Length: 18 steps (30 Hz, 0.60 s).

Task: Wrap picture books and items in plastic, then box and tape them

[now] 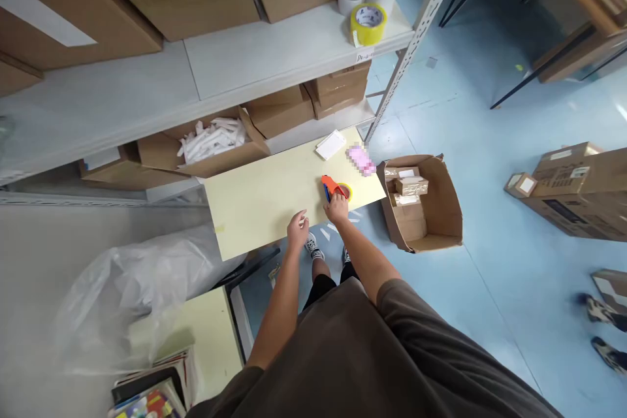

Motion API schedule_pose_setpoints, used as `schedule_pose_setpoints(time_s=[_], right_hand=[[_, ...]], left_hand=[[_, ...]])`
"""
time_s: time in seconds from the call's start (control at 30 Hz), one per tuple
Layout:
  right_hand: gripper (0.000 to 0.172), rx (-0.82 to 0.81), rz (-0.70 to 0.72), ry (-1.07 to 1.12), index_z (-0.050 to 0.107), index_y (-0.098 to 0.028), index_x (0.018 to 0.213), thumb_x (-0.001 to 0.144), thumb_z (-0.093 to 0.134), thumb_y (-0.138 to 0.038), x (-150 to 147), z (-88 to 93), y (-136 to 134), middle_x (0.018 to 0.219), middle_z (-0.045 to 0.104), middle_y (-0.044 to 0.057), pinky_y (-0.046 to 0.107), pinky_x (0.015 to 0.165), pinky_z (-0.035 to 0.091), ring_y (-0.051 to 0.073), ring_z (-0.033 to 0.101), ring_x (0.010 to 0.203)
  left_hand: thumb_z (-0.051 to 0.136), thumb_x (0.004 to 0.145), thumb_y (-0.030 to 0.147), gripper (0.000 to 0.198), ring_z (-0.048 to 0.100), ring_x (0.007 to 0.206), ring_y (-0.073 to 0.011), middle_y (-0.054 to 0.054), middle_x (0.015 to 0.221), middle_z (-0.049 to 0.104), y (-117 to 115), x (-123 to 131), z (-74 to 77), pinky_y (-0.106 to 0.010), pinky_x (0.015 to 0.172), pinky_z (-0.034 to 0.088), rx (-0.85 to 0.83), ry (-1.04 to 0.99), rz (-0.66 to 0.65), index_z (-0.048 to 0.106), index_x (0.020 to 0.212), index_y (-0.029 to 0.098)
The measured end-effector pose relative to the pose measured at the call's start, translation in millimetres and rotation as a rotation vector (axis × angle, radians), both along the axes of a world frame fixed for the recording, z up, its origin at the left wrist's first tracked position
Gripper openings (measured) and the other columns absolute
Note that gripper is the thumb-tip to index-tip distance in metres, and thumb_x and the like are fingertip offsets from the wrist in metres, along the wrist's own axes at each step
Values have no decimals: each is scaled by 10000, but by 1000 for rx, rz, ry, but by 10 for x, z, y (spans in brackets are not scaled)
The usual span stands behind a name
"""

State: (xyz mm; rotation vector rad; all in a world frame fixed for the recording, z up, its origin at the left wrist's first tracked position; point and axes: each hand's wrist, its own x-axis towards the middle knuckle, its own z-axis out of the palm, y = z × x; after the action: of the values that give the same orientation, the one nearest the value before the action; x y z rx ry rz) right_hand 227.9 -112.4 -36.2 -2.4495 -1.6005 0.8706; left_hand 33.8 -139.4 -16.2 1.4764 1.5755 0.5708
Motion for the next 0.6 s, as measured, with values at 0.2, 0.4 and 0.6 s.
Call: schedule_pose_setpoints(time_s=[0.2, 0.4, 0.6], right_hand=[[400, -248, -47, 7, 567, -86, 1395, 1025, 479, -207, 57, 153, 258, 1328, 702, 264, 447, 1062, 440, 340, 659, 1237], [406, 46, 137, 57, 532, -110, 1332, 987, 599, -315, 368, 793, 79, 1150, 740, 225, 434, 894, 502, 344, 696, 1026], [321, 485, 396, 104, 532, -209, 1158, 959, 688, -406, 557, 1693, -58, 1228, 704, 201, 441, 884, 543, 338, 670, 1048]], left_hand=[[621, 984, 245, 361, 752, 1048, -222, -117, 1215, 789, -184, -17, 139, -358, 935, 626, -17, -27, 59, 762, 1315, 215], [626, 964, 241, 339, 751, 1006, -212, -125, 1238, 794, 116, -10, 721, -368, 939, 624, 60, -111, 133, 779, 1265, 206], [642, 995, 366, 345, 745, 1119, -234, -148, 1323, 771, 705, -71, 1615, -382, 979, 616, 204, -296, 98, 771, 1264, 193]])
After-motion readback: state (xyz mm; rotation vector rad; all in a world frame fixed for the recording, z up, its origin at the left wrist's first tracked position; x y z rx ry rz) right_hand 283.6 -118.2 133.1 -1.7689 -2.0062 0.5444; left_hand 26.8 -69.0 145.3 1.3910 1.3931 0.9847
